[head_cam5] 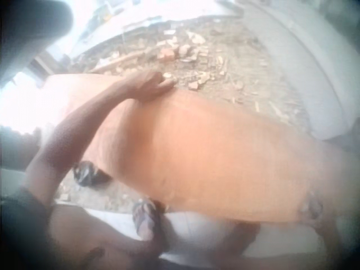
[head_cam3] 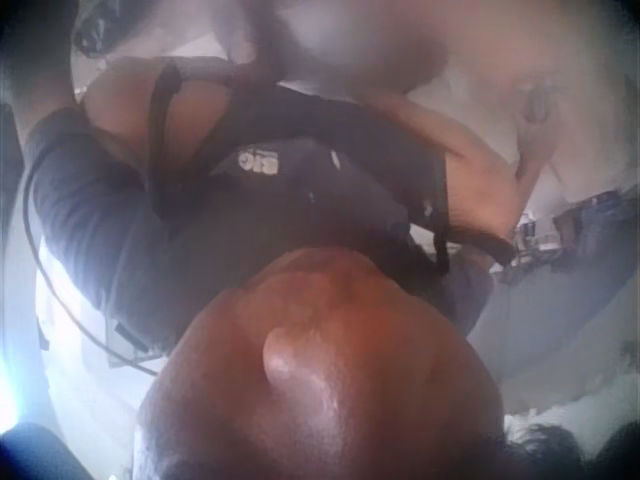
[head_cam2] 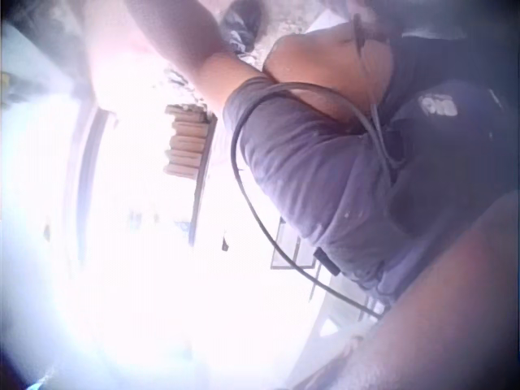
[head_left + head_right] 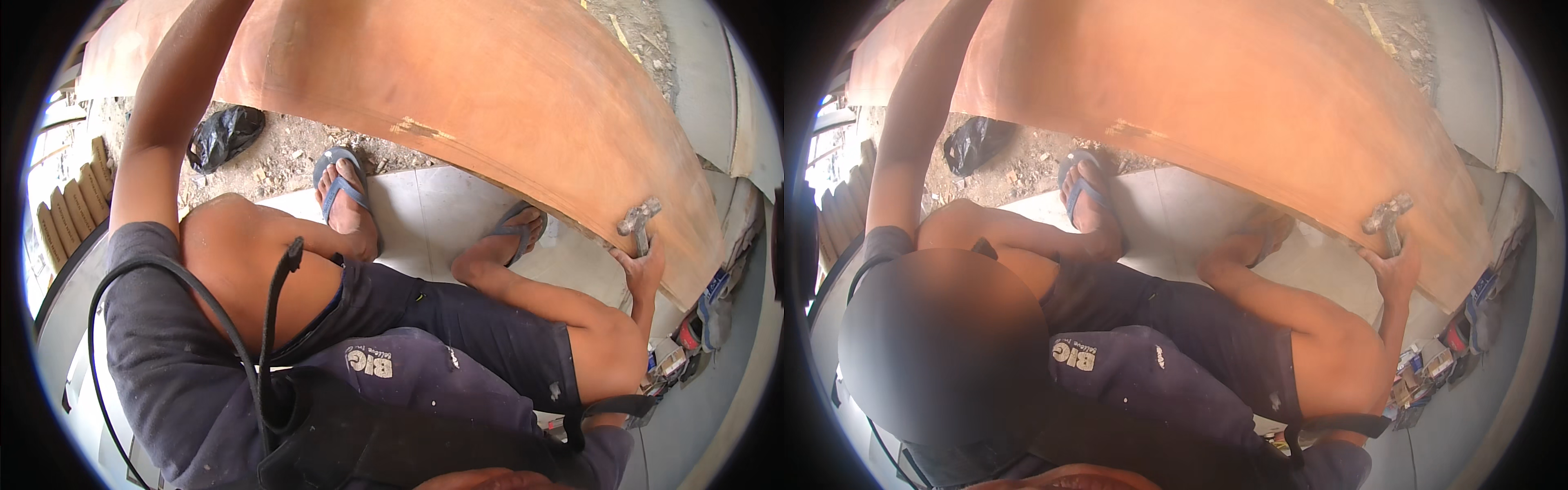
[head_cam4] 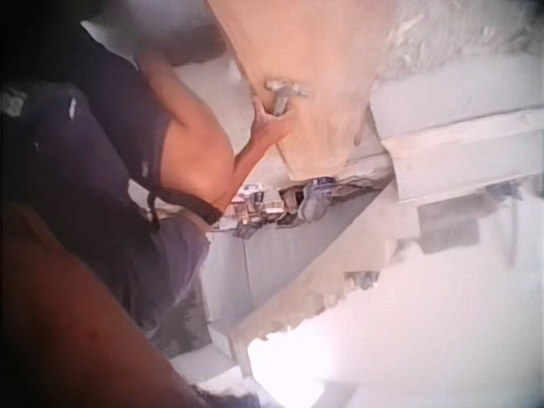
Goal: The person hammers nails into a wooden plank, then walks to retrieve a large sheet of plywood. They place the plywood on a wooden frame and use a hammer to secure it with nails.
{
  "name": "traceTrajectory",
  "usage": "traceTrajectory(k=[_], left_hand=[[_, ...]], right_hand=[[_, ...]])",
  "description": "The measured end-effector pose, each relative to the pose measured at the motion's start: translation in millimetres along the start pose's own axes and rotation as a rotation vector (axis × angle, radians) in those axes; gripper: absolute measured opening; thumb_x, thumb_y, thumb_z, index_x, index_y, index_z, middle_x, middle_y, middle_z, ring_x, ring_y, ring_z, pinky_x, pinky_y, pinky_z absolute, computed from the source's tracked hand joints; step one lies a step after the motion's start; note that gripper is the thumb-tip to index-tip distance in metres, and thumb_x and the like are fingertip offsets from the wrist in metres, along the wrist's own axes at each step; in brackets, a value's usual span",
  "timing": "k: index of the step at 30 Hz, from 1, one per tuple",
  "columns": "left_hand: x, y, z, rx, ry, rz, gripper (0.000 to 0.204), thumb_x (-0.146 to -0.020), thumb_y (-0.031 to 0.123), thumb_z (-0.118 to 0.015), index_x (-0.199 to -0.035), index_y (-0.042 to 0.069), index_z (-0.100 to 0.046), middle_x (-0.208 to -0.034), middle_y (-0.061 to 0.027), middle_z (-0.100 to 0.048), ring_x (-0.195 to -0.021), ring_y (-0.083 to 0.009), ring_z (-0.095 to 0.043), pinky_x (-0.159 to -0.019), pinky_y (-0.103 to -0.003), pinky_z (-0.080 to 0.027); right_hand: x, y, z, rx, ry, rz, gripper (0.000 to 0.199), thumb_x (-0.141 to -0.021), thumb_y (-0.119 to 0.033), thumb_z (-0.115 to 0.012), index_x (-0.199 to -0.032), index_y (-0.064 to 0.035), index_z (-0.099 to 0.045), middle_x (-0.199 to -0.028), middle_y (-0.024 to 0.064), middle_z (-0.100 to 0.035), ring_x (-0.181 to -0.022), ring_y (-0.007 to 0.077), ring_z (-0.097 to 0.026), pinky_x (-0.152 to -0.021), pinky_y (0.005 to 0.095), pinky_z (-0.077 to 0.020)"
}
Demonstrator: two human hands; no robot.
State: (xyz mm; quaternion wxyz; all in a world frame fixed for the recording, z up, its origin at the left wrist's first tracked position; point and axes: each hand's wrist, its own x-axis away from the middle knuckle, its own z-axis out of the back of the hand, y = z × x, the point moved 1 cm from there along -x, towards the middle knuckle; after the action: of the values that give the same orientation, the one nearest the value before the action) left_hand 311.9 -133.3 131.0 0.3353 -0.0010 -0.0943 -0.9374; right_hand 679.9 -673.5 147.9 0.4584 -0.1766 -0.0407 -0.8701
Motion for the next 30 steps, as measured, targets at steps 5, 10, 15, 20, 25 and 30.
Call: traceTrajectory(k=[5,10,15,20,25,30], left_hand=[[-11.4,-0.6,3.4,0.001,-0.036,0.018,0.062,-0.095,0.050,-0.047,-0.066,-0.001,-0.067,-0.070,-0.0238,-0.064,-0.065,-0.0377,-0.061,-0.065,-0.049,-0.046],[-19.6,2.1,-12.5,-0.031,0.012,0.016,0.063,-0.094,0.053,-0.047,-0.068,0.000,-0.069,-0.069,-0.0224,-0.064,-0.064,-0.0365,-0.061,-0.065,-0.051,-0.046],[-28.2,8.0,-19.4,0.013,0.042,0.061,0.063,-0.093,0.055,-0.048,-0.069,0.001,-0.069,-0.068,-0.0216,-0.065,-0.062,-0.0344,-0.060,-0.061,-0.049,-0.045],[-33.0,0.0,-25.6,0.040,0.088,0.043,0.056,-0.091,0.049,-0.055,-0.067,0.000,-0.067,-0.066,-0.0204,-0.064,-0.057,-0.0315,-0.057,-0.057,-0.045,-0.042],[-36.1,-12.3,-27.2,0.035,0.021,0.071,0.059,-0.093,0.051,-0.052,-0.070,-0.002,-0.062,-0.066,-0.0202,-0.058,-0.059,-0.0308,-0.054,-0.059,-0.046,-0.042],[-55.5,-41.8,-69.9,0.149,0.003,-0.087,0.063,-0.096,0.052,-0.049,-0.069,-0.003,-0.042,-0.062,-0.0137,-0.032,-0.059,-0.0221,-0.033,-0.057,-0.045,-0.031]], right_hand=[[-1.8,-5.5,1.3,-0.024,0.029,-0.026,0.078,-0.053,-0.046,-0.091,-0.100,0.0043,-0.054,-0.089,0.0211,-0.059,-0.082,0.0378,-0.056,-0.074,0.0436,-0.0453],[-1.4,-0.8,-2.3,-0.048,0.085,0.034,0.080,-0.056,-0.048,-0.089,-0.107,0.0036,-0.056,-0.095,0.0230,-0.063,-0.088,0.0407,-0.059,-0.078,0.0441,-0.0470],[-4.6,1.7,-2.2,-0.026,0.107,0.087,0.077,-0.056,-0.050,-0.088,-0.104,0.0018,-0.056,-0.092,0.0223,-0.062,-0.086,0.0406,-0.058,-0.077,0.0456,-0.0464],[0.8,5.0,-8.0,-0.004,0.114,-0.013,0.079,-0.056,-0.050,-0.088,-0.107,0.0002,-0.054,-0.097,0.0208,-0.060,-0.090,0.0390,-0.057,-0.078,0.0453,-0.0458],[7.9,-3.3,-3.4,0.001,0.065,-0.082,0.084,-0.059,-0.051,-0.088,-0.117,-0.0006,-0.053,-0.109,0.0198,-0.057,-0.102,0.0371,-0.057,-0.084,0.0445,-0.0462],[12.4,2.6,-7.6,-0.017,0.057,-0.095,0.088,-0.058,-0.053,-0.087,-0.119,-0.0009,-0.051,-0.113,0.0200,-0.056,-0.104,0.0377,-0.056,-0.086,0.0453,-0.0460]])
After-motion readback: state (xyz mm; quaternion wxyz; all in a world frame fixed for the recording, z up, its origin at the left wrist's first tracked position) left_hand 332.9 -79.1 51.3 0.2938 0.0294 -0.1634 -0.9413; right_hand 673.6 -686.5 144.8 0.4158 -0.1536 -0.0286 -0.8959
